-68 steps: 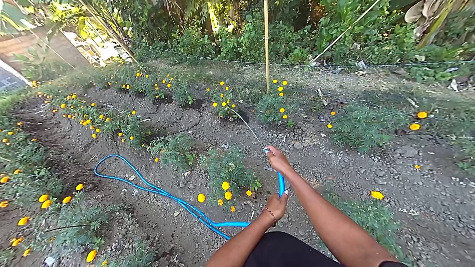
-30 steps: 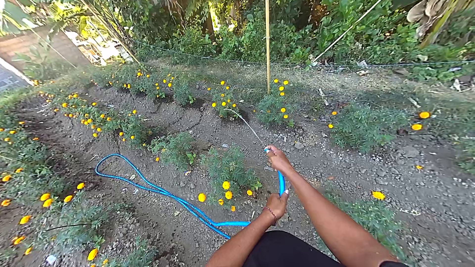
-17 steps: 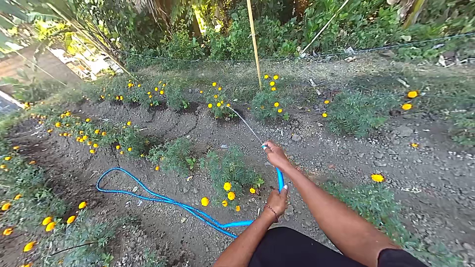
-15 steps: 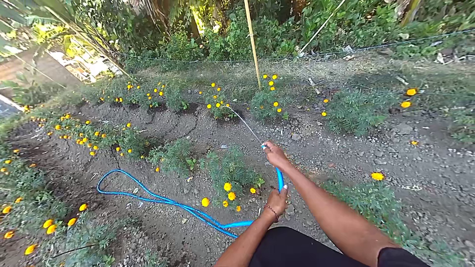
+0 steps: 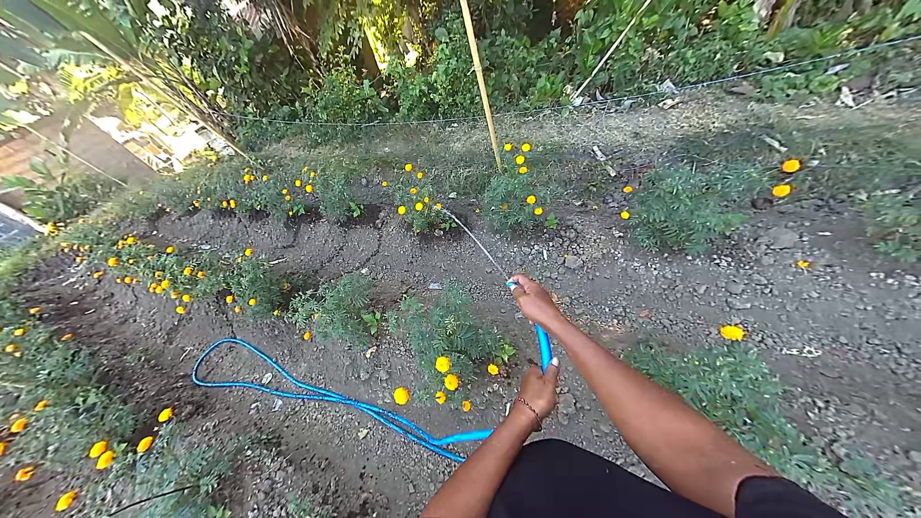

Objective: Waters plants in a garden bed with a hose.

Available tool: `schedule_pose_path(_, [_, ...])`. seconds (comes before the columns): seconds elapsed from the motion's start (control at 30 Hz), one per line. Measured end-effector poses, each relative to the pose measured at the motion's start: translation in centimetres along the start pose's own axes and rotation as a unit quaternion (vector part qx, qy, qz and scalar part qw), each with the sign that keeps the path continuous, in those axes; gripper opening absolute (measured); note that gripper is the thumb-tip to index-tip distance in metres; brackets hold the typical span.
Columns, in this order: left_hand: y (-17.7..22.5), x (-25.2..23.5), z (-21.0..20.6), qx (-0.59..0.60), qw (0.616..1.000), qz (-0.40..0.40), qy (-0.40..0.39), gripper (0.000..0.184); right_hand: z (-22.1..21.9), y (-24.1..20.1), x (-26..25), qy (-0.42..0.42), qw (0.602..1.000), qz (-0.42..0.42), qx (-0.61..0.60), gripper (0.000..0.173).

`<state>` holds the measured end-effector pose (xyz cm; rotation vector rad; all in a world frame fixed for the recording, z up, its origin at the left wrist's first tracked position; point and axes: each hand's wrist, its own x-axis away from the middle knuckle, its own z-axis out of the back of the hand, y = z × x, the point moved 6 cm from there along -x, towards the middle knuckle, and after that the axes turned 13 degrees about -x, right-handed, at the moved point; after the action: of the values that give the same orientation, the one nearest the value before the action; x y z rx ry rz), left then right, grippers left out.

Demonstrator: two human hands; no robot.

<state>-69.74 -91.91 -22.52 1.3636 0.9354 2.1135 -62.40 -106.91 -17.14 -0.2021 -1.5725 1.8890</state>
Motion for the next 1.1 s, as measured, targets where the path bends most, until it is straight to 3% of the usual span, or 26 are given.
schedule_pose_path(1.1, [0.0,0.9,-0.7,-0.018,0.999,0.016,-0.023,0.053,-0.2,1.7,0.4,-0.018,0.998,-0.051,0.024,0.034])
